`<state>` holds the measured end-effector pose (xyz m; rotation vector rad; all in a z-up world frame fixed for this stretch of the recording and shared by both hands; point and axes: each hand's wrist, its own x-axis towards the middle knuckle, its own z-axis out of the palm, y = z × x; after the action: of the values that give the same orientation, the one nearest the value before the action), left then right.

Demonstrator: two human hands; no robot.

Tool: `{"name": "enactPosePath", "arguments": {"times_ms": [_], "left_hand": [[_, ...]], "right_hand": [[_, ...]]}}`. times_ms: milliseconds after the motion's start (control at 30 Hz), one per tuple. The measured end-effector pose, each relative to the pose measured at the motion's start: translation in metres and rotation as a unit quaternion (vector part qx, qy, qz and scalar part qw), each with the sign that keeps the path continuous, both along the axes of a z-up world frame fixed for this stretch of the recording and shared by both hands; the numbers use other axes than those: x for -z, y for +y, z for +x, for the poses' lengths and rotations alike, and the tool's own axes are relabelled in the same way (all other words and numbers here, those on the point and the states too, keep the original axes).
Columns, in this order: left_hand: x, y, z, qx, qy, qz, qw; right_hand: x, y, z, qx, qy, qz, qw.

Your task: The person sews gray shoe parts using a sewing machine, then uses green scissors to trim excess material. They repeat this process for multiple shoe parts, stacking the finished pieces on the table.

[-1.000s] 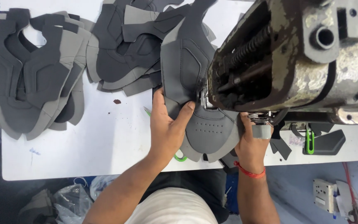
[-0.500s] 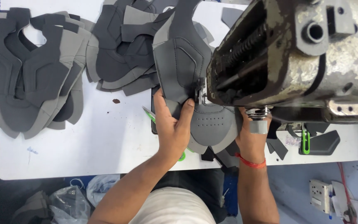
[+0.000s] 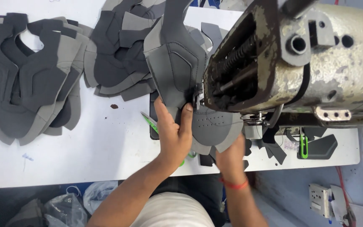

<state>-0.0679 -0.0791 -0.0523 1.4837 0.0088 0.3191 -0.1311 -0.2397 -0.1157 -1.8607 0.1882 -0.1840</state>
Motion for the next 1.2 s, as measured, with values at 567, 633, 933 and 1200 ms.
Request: {"name": "enactPosePath", "arguments": {"times_ms": [567,633,933,1200], "left_hand": [[0.091,0.065,0.161,0.13,-0.058,0.311,0.94],[0.105,0.067,0.171,0.188,-0.035,0.224,0.956],[-0.051,0.174,0.088,-0.03,-0.06,0.307,0.949],[-0.062,0.206,-0.018,-0.055,-0.097,0.425,0.898]], "right_hand": [[-0.014,0.066,-0.021,-0.215,0.109,-0.263,0.934],[-0.023,0.064,-0.016,-0.228,0.132,-0.268,0.927],[-0.062,0.04,-0.03,-0.36,0.283,-0.124,0.88],[-0.065,0.062,-0.024,-0.505,0.21,0.186,0.816]]}}
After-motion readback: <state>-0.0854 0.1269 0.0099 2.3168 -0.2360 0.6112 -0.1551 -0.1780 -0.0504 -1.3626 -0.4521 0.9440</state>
